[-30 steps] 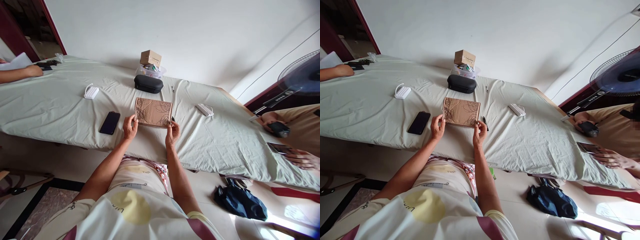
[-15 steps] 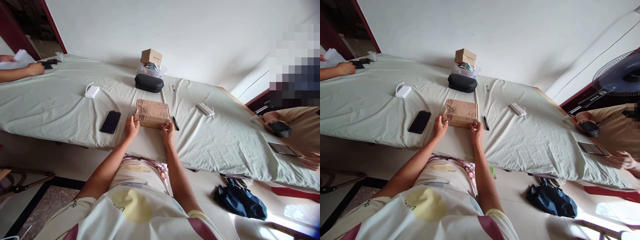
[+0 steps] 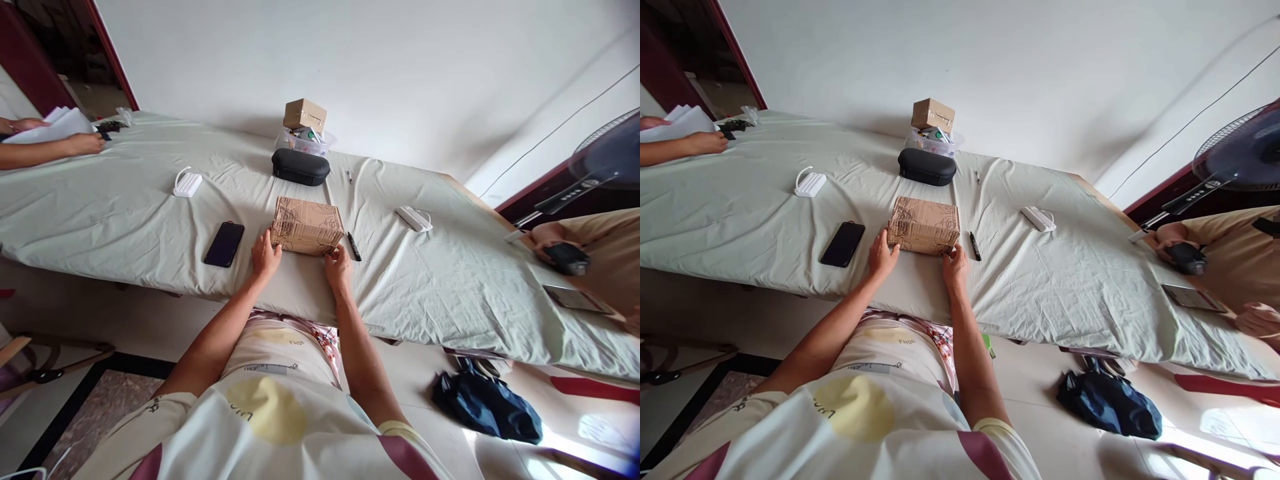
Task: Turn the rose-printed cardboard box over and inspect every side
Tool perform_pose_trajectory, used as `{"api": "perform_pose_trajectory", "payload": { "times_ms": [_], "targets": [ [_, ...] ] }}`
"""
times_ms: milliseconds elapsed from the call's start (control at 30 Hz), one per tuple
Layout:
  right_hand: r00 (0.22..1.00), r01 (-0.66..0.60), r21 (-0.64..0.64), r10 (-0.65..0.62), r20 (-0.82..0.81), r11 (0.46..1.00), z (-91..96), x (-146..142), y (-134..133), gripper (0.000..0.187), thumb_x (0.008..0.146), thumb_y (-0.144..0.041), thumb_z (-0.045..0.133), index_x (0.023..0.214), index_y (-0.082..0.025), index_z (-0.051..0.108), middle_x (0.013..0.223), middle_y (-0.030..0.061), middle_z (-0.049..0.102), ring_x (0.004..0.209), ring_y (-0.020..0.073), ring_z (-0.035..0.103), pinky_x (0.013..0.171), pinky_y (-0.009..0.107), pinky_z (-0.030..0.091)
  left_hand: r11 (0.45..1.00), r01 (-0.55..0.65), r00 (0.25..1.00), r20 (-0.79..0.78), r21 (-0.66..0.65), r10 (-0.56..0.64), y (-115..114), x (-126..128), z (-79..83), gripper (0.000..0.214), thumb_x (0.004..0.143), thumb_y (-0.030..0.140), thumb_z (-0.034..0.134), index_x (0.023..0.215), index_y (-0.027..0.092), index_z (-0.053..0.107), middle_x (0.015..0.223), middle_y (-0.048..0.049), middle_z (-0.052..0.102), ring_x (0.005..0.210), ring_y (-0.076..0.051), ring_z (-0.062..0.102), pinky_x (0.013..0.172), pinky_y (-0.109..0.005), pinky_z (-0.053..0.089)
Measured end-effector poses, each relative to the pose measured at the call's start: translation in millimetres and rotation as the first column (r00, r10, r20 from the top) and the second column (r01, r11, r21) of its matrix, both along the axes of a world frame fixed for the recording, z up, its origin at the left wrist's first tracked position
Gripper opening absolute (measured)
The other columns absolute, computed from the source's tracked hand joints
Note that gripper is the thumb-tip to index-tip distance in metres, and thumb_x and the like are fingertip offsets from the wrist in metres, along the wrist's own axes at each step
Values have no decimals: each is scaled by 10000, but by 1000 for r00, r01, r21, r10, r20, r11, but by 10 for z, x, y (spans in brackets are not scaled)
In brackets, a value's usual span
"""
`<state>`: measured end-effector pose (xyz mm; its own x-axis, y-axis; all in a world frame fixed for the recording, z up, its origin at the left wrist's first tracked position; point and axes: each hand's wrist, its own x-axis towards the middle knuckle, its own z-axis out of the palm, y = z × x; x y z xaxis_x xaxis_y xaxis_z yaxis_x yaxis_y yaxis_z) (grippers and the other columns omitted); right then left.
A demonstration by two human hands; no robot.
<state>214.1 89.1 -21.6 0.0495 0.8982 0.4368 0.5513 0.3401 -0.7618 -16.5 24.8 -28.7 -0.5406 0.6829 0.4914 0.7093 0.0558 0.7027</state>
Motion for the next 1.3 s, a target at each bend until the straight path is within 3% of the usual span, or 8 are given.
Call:
{"api": "perform_pose_trajectory", "payload": {
  "times_ms": [267,467,567,667,833,1067,1300],
  "targets": [
    [969,-32,271,96,-227,962,239,-47,-147,388,892,-415,621,1237,-237,624,886,8,630,861,199,621,927,400,544,968,8,1000,-11,250,-5,-78,-23,125,469,1030,473,604,1392,174,600,1159,-172,725,1123,-324,713,1043,-462,565],
    [889,-18,313,158,-429,950,281,-50,-205,331,943,-537,622,1092,-242,636,872,5,576,807,174,585,798,336,535,916,48,998,-52,398,-30,-146,-10,170,469,1103,527,416,1335,171,614,1237,-189,695,1177,-283,691,1052,-434,569],
    [866,-10,283,150,-477,959,274,-20,-187,364,967,-566,580,1093,-230,639,952,39,633,895,197,630,858,377,560,924,71,997,-46,375,-58,-161,-1,182,473,1102,525,410,1351,177,610,1296,-198,681,1251,-288,667,1065,-433,573],
    [891,-105,201,182,-417,974,234,-5,-136,392,953,-560,596,1144,-222,646,1066,70,682,1014,227,657,910,414,581,929,99,995,-15,356,-100,-152,-5,181,472,1091,498,453,1412,175,575,1352,-207,666,1291,-296,650,1096,-441,561],
    [939,-159,35,162,-303,987,61,-35,-16,336,894,-484,671,1114,-236,624,1038,71,710,997,239,692,827,409,621,957,87,992,64,275,-108,-78,-30,113,429,1055,382,542,1425,164,545,1300,-187,686,1191,-282,694,1027,-411,606],
    [958,-120,36,125,-258,992,-27,-26,20,249,873,-398,642,1072,-252,612,986,56,729,912,226,711,729,361,610,987,80,991,93,139,-93,22,-68,3,343,953,195,622,1295,172,602,1288,-178,690,1243,-310,682,1039,-449,617],
    [987,-31,21,34,-157,999,104,-9,-35,284,877,-390,609,1112,-232,639,964,54,729,851,228,692,840,402,569,987,48,994,88,151,-62,27,-108,-18,299,966,210,635,1263,171,619,1175,-155,699,1147,-296,693,990,-443,621]
  ]
}}
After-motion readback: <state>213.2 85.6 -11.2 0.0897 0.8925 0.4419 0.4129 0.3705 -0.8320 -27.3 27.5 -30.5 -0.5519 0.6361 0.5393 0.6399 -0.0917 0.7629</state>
